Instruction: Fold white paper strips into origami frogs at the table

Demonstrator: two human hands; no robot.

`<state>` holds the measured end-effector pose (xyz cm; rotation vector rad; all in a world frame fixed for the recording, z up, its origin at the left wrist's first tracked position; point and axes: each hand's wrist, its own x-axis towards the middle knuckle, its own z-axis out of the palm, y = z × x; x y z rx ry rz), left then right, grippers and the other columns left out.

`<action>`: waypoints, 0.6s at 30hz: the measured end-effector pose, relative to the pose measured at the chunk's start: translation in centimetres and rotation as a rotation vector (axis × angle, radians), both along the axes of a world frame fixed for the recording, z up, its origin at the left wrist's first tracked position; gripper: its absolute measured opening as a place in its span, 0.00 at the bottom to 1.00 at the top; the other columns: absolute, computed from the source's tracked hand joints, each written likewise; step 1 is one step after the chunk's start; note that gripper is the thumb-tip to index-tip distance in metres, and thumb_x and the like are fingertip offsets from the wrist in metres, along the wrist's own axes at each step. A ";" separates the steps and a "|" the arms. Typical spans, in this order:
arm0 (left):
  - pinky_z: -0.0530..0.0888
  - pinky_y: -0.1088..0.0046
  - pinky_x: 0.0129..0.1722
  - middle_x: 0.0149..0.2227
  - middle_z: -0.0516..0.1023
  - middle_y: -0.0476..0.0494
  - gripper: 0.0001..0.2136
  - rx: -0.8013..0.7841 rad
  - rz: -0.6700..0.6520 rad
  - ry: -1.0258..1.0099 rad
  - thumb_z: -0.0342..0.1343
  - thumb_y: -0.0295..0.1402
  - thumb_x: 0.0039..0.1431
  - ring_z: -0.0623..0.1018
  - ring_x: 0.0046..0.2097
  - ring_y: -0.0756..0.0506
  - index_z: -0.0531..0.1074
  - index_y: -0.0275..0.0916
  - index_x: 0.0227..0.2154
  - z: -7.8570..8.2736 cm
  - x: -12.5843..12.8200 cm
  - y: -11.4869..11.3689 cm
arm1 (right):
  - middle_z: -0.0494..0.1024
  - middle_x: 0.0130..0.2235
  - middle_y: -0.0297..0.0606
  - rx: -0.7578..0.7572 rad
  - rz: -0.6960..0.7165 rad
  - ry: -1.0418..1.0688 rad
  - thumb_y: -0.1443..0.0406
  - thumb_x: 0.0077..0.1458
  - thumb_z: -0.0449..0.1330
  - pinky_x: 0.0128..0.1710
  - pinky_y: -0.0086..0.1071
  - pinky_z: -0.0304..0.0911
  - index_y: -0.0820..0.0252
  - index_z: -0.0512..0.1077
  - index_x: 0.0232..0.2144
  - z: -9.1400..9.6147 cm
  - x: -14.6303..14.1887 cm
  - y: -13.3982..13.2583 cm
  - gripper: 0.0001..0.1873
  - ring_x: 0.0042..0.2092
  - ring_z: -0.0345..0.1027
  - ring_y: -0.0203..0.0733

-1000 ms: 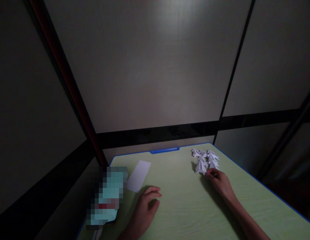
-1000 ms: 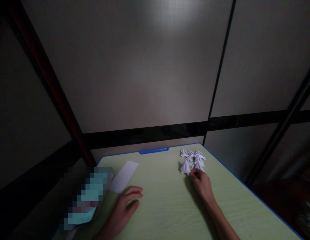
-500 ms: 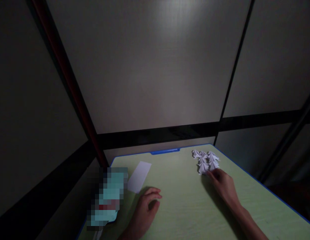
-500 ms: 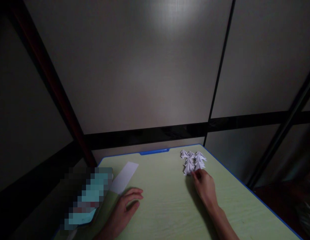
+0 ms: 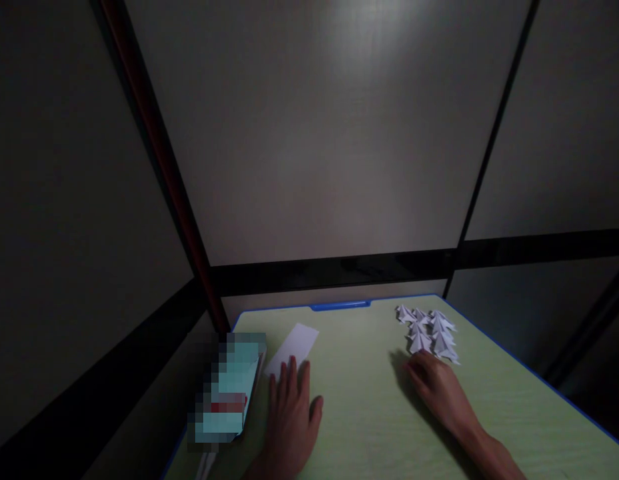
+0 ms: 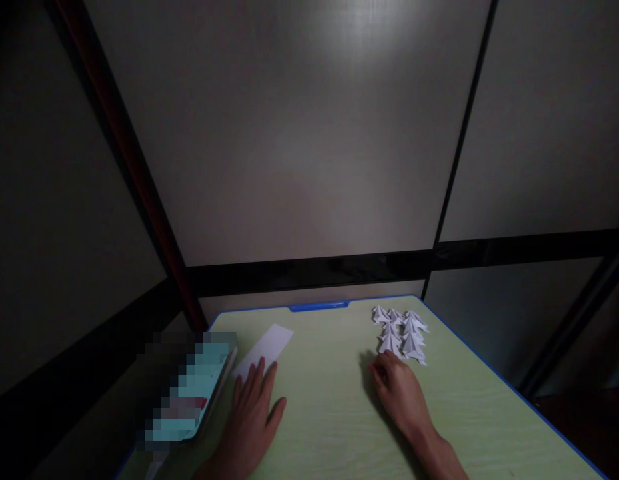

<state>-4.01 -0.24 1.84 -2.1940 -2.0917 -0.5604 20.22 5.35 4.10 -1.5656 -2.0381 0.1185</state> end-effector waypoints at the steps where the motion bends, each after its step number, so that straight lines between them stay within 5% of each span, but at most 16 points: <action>1: 0.54 0.55 0.48 0.53 0.52 0.31 0.22 0.001 -0.026 -0.011 0.44 0.31 0.49 0.53 0.53 0.37 0.54 0.32 0.49 0.0 0.1 0.0 | 0.68 0.21 0.38 -0.013 0.018 -0.002 0.66 0.45 0.45 0.23 0.29 0.54 0.60 0.62 0.17 -0.1 -0.2 -0.1 0.10 0.23 0.60 0.38; 10: 0.63 0.66 0.45 0.46 0.66 0.38 0.21 0.057 -0.097 0.107 0.39 0.15 0.46 0.65 0.48 0.44 0.63 0.35 0.42 -1.1 -0.4 0.6 | 0.66 0.23 0.36 -0.081 0.143 0.029 0.64 0.48 0.45 0.26 0.30 0.56 0.60 0.62 0.18 -0.9 -1.1 -0.4 0.12 0.25 0.61 0.38; 18: 0.67 0.67 0.40 0.39 0.72 0.33 0.20 -0.029 -0.042 0.136 0.38 0.11 0.42 0.70 0.41 0.43 0.67 0.30 0.37 0.9 -0.1 0.5 | 0.65 0.24 0.36 -0.098 0.179 0.020 0.64 0.50 0.44 0.26 0.30 0.56 0.60 0.60 0.19 -0.5 -1.3 -0.8 0.12 0.25 0.61 0.38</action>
